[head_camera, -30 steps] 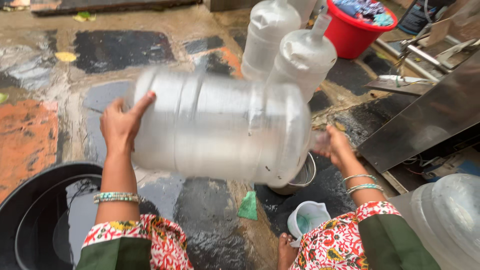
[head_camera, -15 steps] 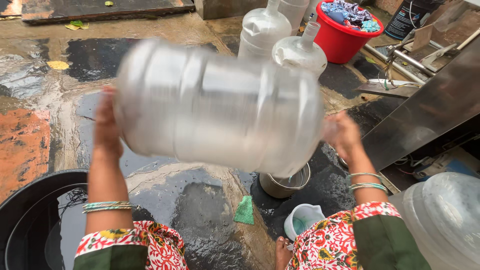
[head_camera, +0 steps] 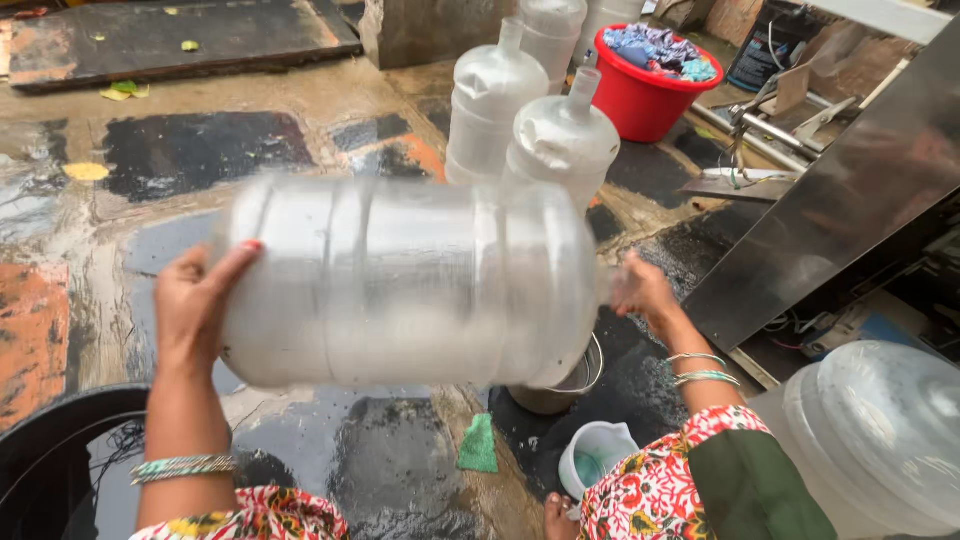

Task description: The person scrubs the outside of a large plastic water jug with a green sponge, then rinses it by repeatedly filling and shaking the jug with water from a nearby bucket. The person handles the jug with both hands and places it back on the floor after rinsing.

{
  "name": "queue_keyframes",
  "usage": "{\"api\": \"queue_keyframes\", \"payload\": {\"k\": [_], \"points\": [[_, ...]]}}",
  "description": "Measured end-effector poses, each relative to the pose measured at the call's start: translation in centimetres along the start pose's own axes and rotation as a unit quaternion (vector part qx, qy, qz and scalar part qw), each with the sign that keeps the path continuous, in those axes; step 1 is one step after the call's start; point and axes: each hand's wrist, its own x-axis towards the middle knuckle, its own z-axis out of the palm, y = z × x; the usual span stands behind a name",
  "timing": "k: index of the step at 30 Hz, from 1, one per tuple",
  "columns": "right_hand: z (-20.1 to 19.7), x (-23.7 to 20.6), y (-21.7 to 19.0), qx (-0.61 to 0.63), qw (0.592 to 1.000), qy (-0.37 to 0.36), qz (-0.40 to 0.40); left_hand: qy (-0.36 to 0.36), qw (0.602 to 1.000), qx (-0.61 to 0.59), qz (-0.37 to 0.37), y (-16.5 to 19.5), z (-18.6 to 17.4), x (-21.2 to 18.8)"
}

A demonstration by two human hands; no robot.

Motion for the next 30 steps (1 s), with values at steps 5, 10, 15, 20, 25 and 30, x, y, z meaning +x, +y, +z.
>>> {"api": "queue_keyframes", "payload": {"k": [5, 10, 15, 20, 25, 30], "points": [[-0.5, -1.3, -2.4, 0.148, 0.984, -0.030, -0.095, -0.114, 0.946, -0.294, 0.081, 0.9, -2.0, 0.6], [1.1, 0.4, 1.2, 0.060, 0.991, 0.014, 0.121, -0.027, 0.997, 0.047, -0.054, -0.7, 1.3, 0.1], [1.8, 1.4, 3.8, 0.015, 0.984, 0.022, 0.177, -0.041, 0.984, 0.078, -0.156, -2.2, 2.2, -0.3], [0.5, 1.5, 1.5, 0.097, 0.994, 0.027, 0.032, 0.020, 0.999, 0.040, -0.018, -0.2, 1.4, -0.2], [-1.0, 0.5, -1.4, 0.246, 0.965, -0.019, -0.092, -0.091, 0.947, -0.287, 0.110, 2.2, -1.5, -0.1], [0.0, 1.2, 0.7, 0.087, 0.990, -0.035, 0.105, -0.084, 0.987, -0.127, -0.057, 0.5, -0.4, 0.4]]}}
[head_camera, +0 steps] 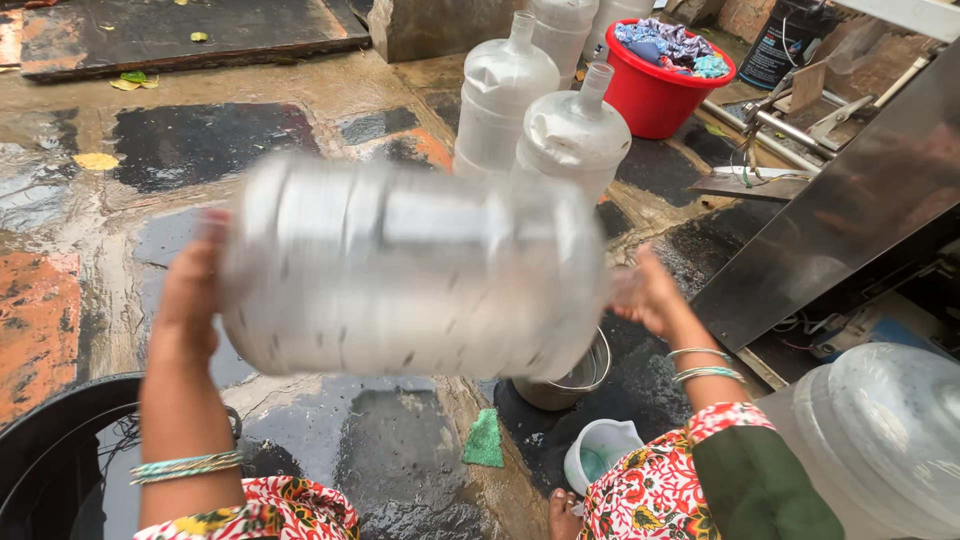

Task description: The person scrubs the outside of a large plastic water jug with a green sponge, then rinses it by repeatedly filling and shaking the jug with water from a nearby bucket. The person handles the jug with both hands and places it back on the floor after rinsing.

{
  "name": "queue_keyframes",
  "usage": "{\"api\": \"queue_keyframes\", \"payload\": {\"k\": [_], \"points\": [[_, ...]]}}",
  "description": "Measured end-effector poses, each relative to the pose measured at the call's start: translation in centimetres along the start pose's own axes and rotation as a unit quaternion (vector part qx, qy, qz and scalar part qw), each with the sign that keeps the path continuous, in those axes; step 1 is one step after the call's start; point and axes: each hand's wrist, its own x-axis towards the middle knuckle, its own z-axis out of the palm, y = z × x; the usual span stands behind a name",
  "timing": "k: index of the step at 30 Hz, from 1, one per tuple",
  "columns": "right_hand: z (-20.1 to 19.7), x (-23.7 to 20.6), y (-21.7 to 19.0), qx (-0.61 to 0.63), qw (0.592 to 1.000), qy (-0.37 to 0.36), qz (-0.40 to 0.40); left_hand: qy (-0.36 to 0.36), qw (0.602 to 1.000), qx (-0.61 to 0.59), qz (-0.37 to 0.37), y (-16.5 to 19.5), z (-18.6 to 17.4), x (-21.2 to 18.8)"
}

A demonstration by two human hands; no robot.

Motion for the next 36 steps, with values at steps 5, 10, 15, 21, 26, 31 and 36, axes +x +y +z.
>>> {"api": "queue_keyframes", "payload": {"k": [5, 10, 15, 21, 26, 31, 36], "points": [[-0.2, 1.5, 2.9, -0.188, 0.977, 0.065, 0.081, 0.112, 0.927, 0.341, -0.108, -2.2, 2.1, -0.1], [-0.5, 1.1, 2.8, -0.192, 0.972, 0.030, 0.130, 0.090, 0.903, 0.395, -0.142, -1.0, 2.4, -0.5], [0.2, 0.5, 2.1, -0.166, 0.979, 0.047, 0.107, 0.137, 0.933, 0.328, -0.062, -0.1, 3.0, -1.1], [0.8, -0.2, 2.0, -0.175, 0.979, 0.022, 0.100, 0.136, 0.949, 0.283, -0.013, -0.8, 2.9, -1.3], [0.3, -0.3, 2.1, -0.250, 0.959, 0.018, 0.131, 0.138, 0.927, 0.346, -0.034, -0.5, 2.8, -0.8], [0.3, 0.2, 2.1, -0.250, 0.962, 0.039, 0.103, 0.143, 0.926, 0.347, -0.034, -0.7, 2.3, -1.1], [-0.7, -0.6, 0.0, -0.149, 0.977, 0.078, -0.132, 0.112, 0.981, 0.109, 0.117, -0.4, 1.8, -1.4]]}}
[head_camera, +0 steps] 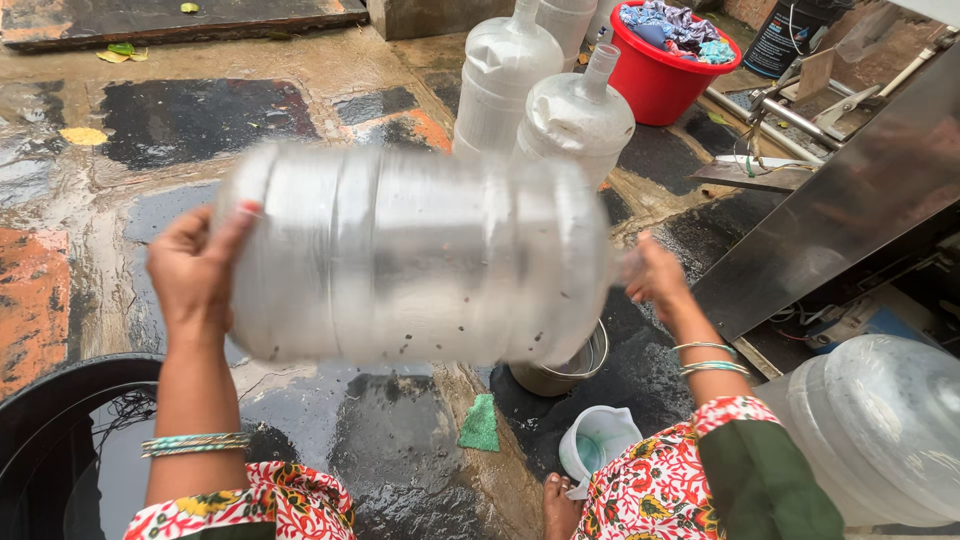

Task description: The person scrubs the outside of a large plastic water jug with a green sponge, then rinses it by repeatedly filling and shaking the jug with water from a nearby bucket. The person handles the jug with both hands and places it back on the floor after rinsing.

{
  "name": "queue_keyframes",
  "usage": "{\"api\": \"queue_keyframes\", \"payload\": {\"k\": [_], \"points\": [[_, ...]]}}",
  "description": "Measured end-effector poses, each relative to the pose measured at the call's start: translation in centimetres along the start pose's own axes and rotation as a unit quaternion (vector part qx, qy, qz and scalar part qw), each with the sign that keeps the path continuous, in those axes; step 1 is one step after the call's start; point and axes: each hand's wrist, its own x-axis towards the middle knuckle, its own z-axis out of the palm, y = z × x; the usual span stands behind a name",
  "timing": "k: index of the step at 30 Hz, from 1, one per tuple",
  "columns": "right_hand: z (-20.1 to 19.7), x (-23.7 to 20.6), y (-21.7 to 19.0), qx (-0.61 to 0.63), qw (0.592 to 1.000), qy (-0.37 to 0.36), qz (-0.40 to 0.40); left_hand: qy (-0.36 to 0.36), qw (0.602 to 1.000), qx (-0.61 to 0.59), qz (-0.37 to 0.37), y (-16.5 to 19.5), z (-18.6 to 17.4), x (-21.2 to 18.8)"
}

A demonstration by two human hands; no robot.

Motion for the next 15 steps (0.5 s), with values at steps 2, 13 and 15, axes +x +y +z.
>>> {"api": "queue_keyframes", "payload": {"k": [2, 13, 15], "points": [[-1.5, -0.7, -1.5, 0.090, 0.988, 0.017, -0.122, -0.027, 0.974, -0.200, 0.099, 0.5, -0.3, 0.4], [0.2, -0.2, 1.8, 0.016, 0.986, 0.016, 0.165, -0.028, 0.972, 0.209, -0.104, -1.3, 2.7, -0.6], [0.1, 0.3, 2.4, 0.007, 0.987, 0.020, 0.157, -0.021, 0.966, 0.238, -0.099, -1.4, 2.8, -0.5]]}}
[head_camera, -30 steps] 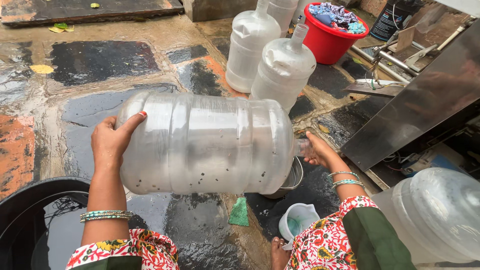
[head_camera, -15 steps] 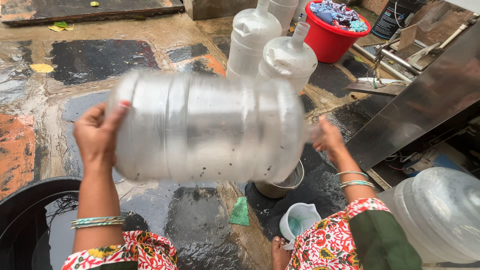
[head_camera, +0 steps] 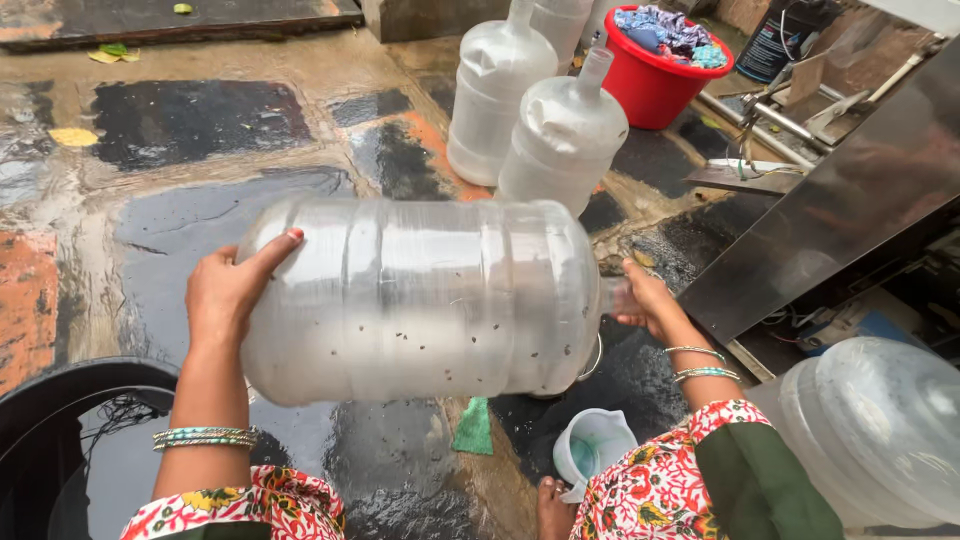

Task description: The person scrubs the outside of a large plastic water jug with a green sponge, then rinses it by repeatedly filling and shaking the jug with water from a nearby bucket. The person handles the jug with both hands and places it back on the floor after rinsing.

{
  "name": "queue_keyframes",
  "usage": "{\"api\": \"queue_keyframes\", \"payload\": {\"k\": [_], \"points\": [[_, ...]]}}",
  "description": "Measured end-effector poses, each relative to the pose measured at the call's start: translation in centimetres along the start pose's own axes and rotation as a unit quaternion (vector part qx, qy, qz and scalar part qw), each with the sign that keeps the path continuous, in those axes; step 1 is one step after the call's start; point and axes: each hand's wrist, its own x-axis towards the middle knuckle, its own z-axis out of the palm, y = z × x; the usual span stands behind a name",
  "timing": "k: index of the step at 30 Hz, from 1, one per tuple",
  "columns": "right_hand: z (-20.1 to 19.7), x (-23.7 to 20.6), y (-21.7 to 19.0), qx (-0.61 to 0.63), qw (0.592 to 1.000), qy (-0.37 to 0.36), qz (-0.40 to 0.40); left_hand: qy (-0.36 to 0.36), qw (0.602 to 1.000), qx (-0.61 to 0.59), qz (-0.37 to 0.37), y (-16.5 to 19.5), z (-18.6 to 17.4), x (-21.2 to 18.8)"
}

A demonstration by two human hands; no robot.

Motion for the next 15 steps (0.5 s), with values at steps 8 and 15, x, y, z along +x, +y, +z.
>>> {"api": "queue_keyframes", "payload": {"k": [8, 15], "points": [[-0.2, -0.4, -1.5, 0.030, 0.998, 0.035, -0.039, -0.040, 0.994, -0.098, -0.024, 1.8, -1.0, -0.5], [0.6, -1.5, -2.2, 0.026, 0.999, 0.045, -0.013, -0.032, 0.994, -0.100, -0.017, 1.7, -0.9, -0.4]]}}
